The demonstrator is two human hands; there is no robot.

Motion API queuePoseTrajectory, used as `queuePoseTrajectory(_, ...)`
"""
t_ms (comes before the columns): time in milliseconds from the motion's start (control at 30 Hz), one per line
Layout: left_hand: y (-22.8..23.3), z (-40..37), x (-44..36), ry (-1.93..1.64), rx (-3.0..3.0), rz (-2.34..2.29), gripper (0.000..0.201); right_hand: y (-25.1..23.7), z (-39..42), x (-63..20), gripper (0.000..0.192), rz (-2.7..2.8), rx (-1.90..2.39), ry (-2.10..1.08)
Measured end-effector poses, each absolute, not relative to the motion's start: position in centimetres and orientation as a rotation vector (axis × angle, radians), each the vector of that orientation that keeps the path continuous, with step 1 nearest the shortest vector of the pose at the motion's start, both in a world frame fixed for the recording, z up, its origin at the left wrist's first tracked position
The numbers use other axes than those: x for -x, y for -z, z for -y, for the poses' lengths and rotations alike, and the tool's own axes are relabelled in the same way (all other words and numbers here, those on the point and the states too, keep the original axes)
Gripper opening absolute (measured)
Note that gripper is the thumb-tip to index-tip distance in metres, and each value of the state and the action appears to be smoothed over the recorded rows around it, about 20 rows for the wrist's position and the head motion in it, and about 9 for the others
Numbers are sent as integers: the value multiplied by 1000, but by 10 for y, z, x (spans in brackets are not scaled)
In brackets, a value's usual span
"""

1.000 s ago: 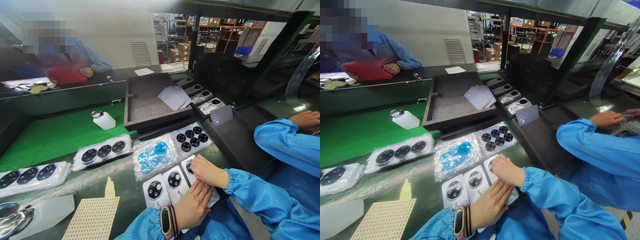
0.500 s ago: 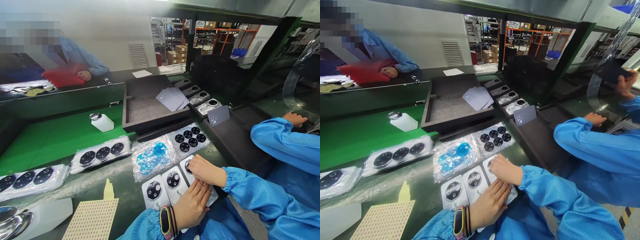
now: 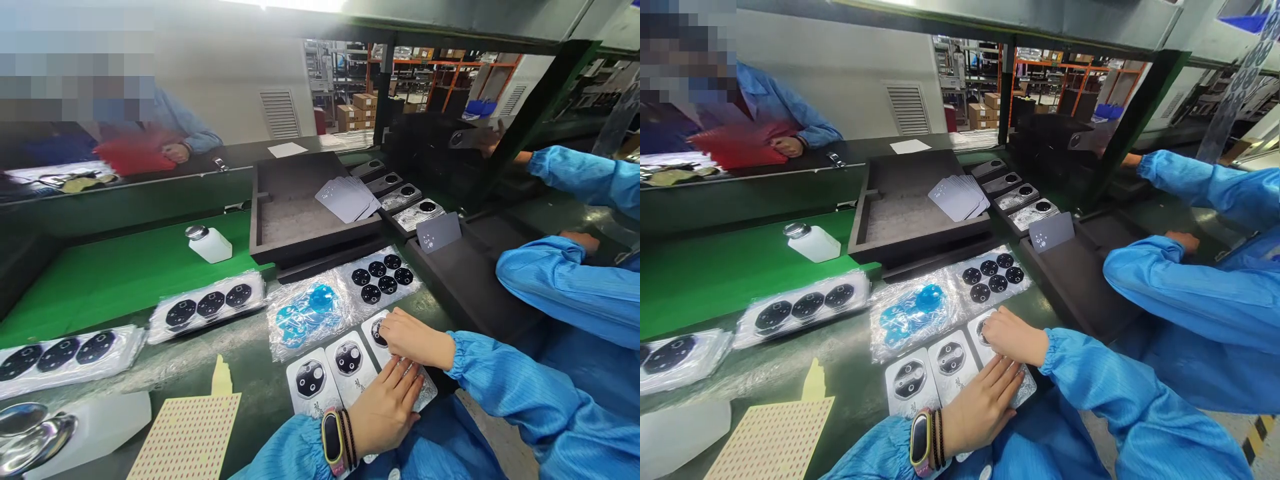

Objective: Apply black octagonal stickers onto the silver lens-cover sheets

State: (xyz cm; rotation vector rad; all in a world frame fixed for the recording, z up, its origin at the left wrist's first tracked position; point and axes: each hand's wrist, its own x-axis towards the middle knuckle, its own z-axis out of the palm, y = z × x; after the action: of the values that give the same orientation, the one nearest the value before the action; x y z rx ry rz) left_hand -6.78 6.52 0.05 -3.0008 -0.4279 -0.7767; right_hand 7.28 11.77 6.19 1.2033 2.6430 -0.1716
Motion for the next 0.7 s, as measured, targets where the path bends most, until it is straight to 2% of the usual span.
queuePoseTrajectory(300, -1, -65, 67, 801, 2985, 445, 38, -58, -118, -69, 14, -2593, -1325, 134)
queuePoseTrajectory(700, 3, -64, 69, 540, 3122, 424, 43, -64, -120, -62, 16, -2544, -1212, 146)
